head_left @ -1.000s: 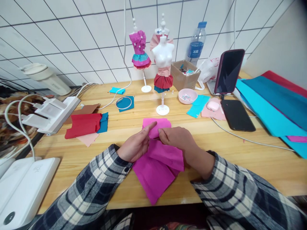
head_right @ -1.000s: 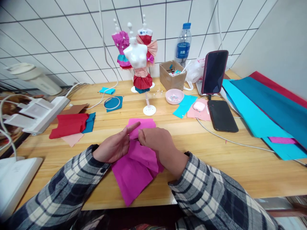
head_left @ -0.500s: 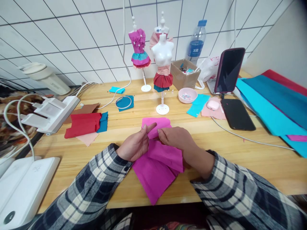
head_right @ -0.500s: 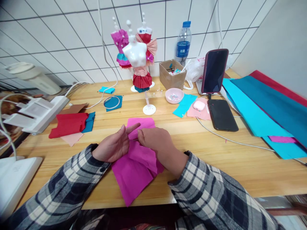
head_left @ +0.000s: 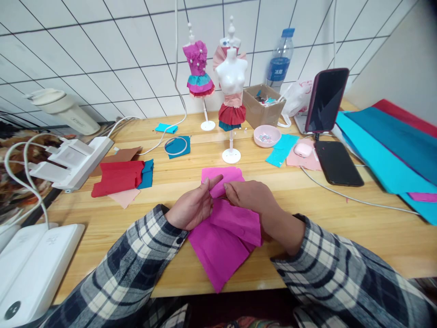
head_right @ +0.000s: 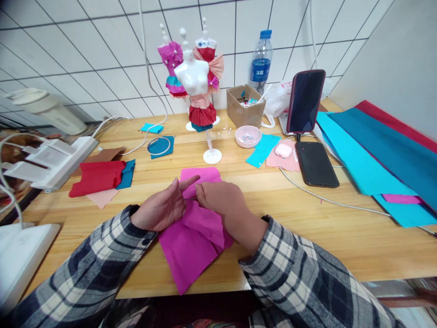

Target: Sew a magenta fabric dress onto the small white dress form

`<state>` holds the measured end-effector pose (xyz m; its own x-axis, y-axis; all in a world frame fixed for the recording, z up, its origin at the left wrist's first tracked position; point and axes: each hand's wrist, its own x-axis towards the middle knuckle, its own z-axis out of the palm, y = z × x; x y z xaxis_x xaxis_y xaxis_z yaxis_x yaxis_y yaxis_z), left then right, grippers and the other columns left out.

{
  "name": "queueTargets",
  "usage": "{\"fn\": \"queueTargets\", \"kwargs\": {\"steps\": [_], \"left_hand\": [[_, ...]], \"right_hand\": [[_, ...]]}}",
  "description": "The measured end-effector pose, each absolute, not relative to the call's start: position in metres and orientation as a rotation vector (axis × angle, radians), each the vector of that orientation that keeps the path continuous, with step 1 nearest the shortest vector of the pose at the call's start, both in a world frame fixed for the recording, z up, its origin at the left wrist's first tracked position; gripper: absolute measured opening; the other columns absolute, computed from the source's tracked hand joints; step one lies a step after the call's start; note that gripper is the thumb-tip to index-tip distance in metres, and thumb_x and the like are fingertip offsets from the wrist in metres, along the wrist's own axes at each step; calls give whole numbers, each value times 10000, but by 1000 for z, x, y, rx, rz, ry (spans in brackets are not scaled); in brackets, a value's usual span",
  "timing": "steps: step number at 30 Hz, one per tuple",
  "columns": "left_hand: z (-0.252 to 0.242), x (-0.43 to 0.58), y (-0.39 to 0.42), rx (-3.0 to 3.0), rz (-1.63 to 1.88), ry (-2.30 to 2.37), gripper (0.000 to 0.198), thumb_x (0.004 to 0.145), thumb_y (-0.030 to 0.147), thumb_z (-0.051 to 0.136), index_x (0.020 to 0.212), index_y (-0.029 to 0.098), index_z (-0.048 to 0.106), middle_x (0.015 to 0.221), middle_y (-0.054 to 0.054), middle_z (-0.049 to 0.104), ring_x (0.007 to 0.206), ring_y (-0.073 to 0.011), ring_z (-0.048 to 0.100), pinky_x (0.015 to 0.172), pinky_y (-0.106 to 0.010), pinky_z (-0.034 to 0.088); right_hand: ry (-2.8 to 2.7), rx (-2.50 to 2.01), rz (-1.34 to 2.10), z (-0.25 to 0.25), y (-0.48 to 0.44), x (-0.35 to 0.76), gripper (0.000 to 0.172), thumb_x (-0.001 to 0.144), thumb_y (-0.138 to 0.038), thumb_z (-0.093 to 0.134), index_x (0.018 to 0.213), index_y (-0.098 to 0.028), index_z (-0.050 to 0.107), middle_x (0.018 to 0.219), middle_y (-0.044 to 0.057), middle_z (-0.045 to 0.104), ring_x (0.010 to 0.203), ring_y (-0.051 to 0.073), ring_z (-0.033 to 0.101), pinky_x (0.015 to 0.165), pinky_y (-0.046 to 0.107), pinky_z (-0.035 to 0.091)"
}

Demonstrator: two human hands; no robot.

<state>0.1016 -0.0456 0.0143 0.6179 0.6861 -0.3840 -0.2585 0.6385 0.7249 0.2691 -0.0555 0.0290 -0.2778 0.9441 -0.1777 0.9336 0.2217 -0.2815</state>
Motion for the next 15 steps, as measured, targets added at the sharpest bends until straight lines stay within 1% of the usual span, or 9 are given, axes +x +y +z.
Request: {"fn": "queueTargets", "kwargs": {"steps": [6, 10, 12, 14, 15], "left_hand": [[18, 103, -46, 686, 582, 794, 585, 991, 489, 259, 1491, 185, 283, 1376, -126, 547, 1261, -252, 506, 1133, -452, 212], [18, 103, -47, 692, 579, 782, 595, 984, 504, 269, 1488, 189, 293, 1379, -139, 543, 1235, -270, 529, 1112, -477, 240], [16, 102, -46, 696, 584, 746, 606, 975, 520, 297, 1485, 192, 302, 1392, -149, 531, 1232, -284, 532, 1097, -497, 266], [13, 99, -44, 733, 622, 708, 592, 965, 533, 334, 1460, 210, 360, 1424, -136, 505, 1254, -291, 515, 1093, -501, 283], [11, 97, -43, 780, 656, 697, 563, 960, 521, 370, 1432, 216, 411, 1437, -123, 494, 1277, -291, 494, 1100, -492, 282]], "right_hand": [[-2422, -1872, 503, 29, -56, 268, 518, 1004, -385, 210, 908, -223, 693, 874, 57, 731, 710, 194, 645, 554, 279, 336], [-2412, -1841, 446, 27, -58, 270, 496, 1004, -377, 230, 901, -217, 688, 862, 69, 729, 707, 198, 643, 552, 282, 320], [-2381, -1808, 395, 26, -58, 275, 486, 999, -374, 246, 863, -202, 679, 822, 79, 720, 694, 202, 635, 547, 287, 299], [-2273, -1777, 386, 27, -57, 284, 498, 997, -397, 246, 826, -191, 665, 761, 76, 699, 673, 195, 618, 549, 286, 289], [-2195, -1742, 418, 28, -56, 289, 503, 997, -426, 243, 841, -190, 658, 730, 65, 684, 658, 187, 606, 550, 281, 291]]}}
